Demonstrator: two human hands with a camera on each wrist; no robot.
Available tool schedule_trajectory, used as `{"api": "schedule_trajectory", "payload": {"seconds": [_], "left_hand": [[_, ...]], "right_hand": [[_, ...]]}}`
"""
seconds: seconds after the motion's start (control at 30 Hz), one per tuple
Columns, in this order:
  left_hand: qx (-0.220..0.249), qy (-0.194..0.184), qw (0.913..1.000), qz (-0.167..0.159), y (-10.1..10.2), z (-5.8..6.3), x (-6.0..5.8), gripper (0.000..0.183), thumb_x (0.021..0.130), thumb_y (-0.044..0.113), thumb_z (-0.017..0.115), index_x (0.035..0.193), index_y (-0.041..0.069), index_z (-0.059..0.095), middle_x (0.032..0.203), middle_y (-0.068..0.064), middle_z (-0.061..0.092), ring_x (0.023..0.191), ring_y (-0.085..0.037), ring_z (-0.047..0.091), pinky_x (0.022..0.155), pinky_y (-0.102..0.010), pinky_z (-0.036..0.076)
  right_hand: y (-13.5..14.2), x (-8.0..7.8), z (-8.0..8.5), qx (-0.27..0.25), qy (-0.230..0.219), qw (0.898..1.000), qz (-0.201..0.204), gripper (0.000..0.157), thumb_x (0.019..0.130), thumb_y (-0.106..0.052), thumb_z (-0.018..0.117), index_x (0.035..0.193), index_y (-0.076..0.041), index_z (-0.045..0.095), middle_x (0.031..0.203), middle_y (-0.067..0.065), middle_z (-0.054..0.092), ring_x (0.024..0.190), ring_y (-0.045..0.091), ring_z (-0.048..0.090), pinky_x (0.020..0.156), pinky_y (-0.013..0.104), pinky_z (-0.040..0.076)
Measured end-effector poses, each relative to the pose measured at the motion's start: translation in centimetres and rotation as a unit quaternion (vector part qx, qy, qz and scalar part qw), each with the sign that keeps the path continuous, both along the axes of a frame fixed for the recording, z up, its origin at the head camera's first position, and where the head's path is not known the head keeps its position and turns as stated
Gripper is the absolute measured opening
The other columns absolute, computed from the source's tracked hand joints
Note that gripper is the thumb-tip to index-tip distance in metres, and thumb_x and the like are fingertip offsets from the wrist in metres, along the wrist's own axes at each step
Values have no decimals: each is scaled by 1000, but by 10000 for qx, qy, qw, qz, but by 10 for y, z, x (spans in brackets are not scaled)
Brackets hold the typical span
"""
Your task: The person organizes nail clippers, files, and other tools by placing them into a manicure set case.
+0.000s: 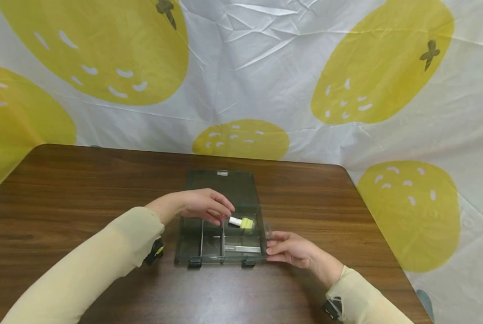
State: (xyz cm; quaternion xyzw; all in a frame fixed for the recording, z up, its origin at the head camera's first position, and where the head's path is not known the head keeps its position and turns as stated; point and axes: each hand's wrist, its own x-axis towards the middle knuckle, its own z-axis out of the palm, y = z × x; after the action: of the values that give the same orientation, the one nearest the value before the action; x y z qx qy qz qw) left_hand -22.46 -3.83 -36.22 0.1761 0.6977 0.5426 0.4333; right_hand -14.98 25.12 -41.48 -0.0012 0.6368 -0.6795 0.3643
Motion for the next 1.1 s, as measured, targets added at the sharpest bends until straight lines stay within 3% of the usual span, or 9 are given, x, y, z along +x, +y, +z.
{"api": "schedule_trajectory", "payload": {"seconds": [0.1,0.37,0.5,0.77,1.1], "left_hand": [[173,-95,9994,301,-15,1,-1,41,96,12,49,130,-10,43,105,-9,60,83,-10,60,82,-28,54],[477,-30,9943,949,-63,-2,1,28,98,15,44,118,-4,50,94,1,59,82,-8,59,79,-26,53],[493,0,9929,1079,-86,-4,4,23,98,17,45,112,1,53,92,3,60,82,-6,60,78,-25,53],[279,72,9897,1404,-125,-10,14,29,98,24,47,116,2,52,96,4,60,86,-6,61,81,-27,54],[-150,248,9858,1654,-164,-15,25,47,98,26,48,127,-10,40,106,-6,54,92,-11,60,85,-28,53]], "right_hand": [[0,0,0,3,0,10000,-12,54,85,11,51,134,17,27,97,3,66,88,11,65,85,29,54],[0,1,1,-10,-20,10000,9,57,85,11,51,136,18,25,97,3,66,88,11,65,85,29,54],[0,0,1,-31,-37,10000,22,57,85,11,50,136,18,24,97,3,67,88,11,65,84,28,54],[-1,0,-1,-44,-34,10000,23,55,85,11,51,135,17,28,98,3,67,89,12,65,84,28,54],[-1,-1,1,-47,-33,10000,46,56,85,11,51,135,17,26,97,3,67,89,11,65,84,28,54]]}}
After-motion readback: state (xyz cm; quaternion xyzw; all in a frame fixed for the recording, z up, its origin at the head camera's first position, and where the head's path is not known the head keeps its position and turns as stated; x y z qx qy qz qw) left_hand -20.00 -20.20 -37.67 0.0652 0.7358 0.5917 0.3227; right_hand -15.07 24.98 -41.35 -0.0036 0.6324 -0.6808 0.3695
